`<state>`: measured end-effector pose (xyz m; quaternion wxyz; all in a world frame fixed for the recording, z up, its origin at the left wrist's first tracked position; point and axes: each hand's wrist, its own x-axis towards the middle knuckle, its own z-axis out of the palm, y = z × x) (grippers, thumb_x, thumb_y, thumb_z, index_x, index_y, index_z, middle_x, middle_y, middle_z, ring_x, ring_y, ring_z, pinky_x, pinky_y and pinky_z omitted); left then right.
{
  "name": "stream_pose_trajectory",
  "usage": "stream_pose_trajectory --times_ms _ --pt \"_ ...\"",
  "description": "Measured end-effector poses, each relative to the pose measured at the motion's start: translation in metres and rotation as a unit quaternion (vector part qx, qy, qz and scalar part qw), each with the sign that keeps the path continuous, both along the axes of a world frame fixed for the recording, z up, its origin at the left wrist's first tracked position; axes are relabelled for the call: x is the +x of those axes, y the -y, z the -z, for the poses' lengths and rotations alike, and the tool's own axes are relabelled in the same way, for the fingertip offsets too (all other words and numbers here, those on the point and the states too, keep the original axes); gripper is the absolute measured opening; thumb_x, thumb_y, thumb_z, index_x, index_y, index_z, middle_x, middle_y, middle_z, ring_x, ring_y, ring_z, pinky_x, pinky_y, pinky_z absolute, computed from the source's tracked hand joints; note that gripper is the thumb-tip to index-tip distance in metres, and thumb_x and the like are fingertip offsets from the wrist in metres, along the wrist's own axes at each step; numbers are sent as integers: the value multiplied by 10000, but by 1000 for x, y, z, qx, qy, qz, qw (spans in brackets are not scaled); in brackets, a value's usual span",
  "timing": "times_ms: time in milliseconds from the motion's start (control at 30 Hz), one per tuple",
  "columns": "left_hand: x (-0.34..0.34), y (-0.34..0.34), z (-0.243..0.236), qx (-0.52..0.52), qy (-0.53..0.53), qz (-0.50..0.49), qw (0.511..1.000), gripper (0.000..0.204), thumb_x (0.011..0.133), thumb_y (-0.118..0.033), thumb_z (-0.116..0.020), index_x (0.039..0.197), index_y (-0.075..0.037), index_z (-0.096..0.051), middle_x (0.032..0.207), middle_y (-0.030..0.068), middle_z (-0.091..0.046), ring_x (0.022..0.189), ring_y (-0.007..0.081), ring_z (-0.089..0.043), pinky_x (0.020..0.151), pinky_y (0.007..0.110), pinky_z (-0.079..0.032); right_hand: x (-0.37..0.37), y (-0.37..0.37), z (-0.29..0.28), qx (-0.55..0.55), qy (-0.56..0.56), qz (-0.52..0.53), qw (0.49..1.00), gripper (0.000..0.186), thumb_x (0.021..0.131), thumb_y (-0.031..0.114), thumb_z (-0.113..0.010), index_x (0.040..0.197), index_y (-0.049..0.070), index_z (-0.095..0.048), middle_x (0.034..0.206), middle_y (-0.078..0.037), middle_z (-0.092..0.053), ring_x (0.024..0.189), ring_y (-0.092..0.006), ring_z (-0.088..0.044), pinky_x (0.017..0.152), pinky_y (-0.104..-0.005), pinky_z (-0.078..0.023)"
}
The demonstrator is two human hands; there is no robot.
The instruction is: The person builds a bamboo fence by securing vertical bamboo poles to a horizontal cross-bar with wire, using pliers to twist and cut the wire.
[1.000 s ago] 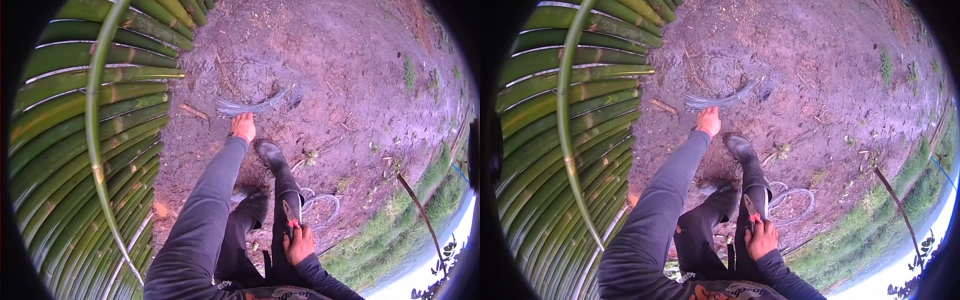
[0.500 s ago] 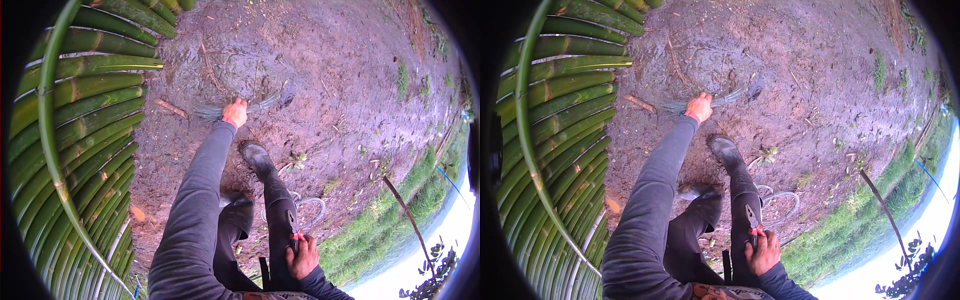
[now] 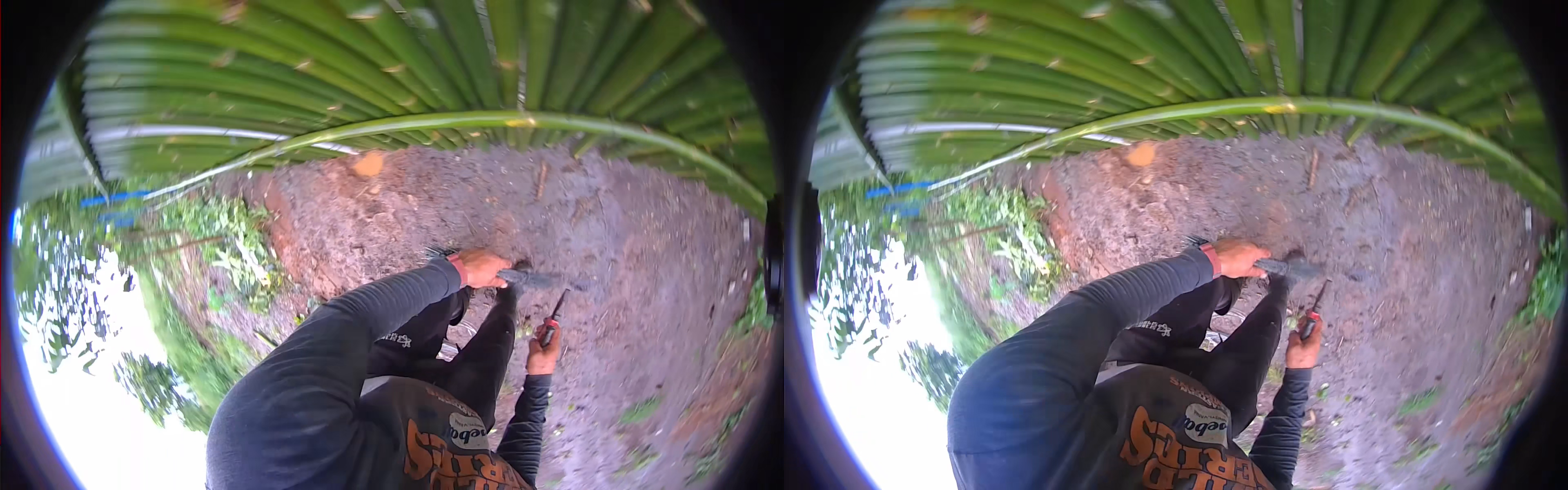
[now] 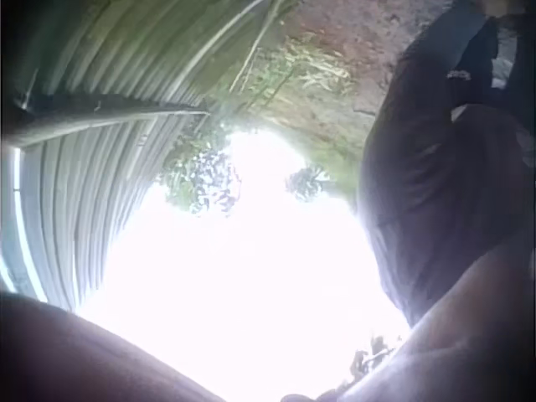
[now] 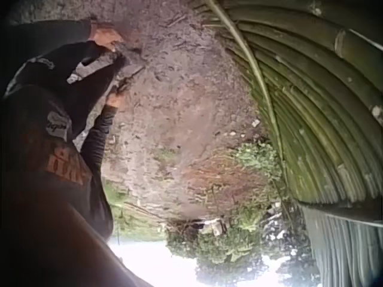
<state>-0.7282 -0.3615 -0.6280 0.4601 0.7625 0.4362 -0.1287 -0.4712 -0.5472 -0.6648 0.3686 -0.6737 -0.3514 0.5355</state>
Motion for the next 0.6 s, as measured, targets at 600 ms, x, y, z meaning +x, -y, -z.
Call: stream_pose_trajectory --times_ms 600 --pt "-168 198 -219 83 136 -260 952 365 843 -443 -708 1036 -144 -626 924 109 -669 907 333 -645 717 464 -483 -149 -210 -228 -231 -79 -735 633 221 864 -2 -638 1077 -13 -578 931 -58 -656 601 -87 -551 497 -270 -448"
